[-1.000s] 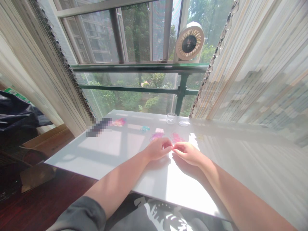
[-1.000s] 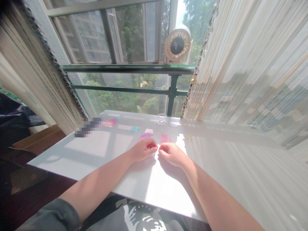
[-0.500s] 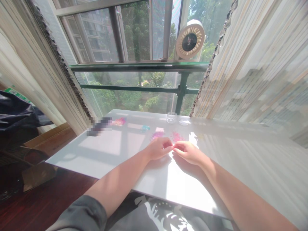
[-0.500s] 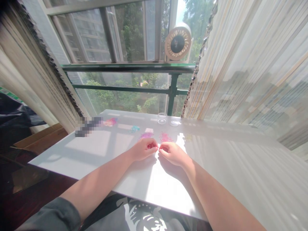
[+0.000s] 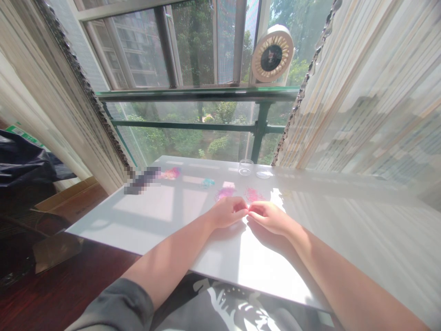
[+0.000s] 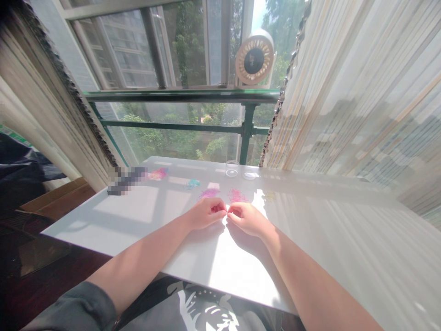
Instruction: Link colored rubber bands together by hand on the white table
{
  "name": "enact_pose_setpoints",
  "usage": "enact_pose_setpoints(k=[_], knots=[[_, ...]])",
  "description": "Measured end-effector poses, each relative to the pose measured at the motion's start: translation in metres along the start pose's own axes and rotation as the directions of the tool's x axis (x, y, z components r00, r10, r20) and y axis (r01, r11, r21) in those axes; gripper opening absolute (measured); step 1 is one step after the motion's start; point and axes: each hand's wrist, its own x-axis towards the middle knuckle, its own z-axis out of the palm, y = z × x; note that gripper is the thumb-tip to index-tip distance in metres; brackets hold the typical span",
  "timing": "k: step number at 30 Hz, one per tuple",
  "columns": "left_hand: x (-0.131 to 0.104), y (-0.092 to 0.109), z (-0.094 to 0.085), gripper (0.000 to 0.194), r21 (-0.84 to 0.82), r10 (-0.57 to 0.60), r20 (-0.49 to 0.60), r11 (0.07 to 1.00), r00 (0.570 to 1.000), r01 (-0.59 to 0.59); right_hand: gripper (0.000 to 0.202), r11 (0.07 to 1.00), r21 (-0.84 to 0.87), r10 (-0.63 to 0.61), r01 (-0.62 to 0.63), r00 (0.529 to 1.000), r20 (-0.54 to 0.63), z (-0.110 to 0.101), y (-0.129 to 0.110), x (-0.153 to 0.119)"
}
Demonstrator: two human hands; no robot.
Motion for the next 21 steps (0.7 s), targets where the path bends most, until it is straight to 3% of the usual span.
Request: enact_pose_setpoints(k=[21], knots=[[0.0002, -0.0015, 0.0003, 0.02, 0.028, -0.02, 0.03, 0.999, 0.999, 0.019, 0.023, 1.0, -0.02, 0.0, 0.0, 1.0, 0.005, 0.0005, -0.0006, 0.0007]])
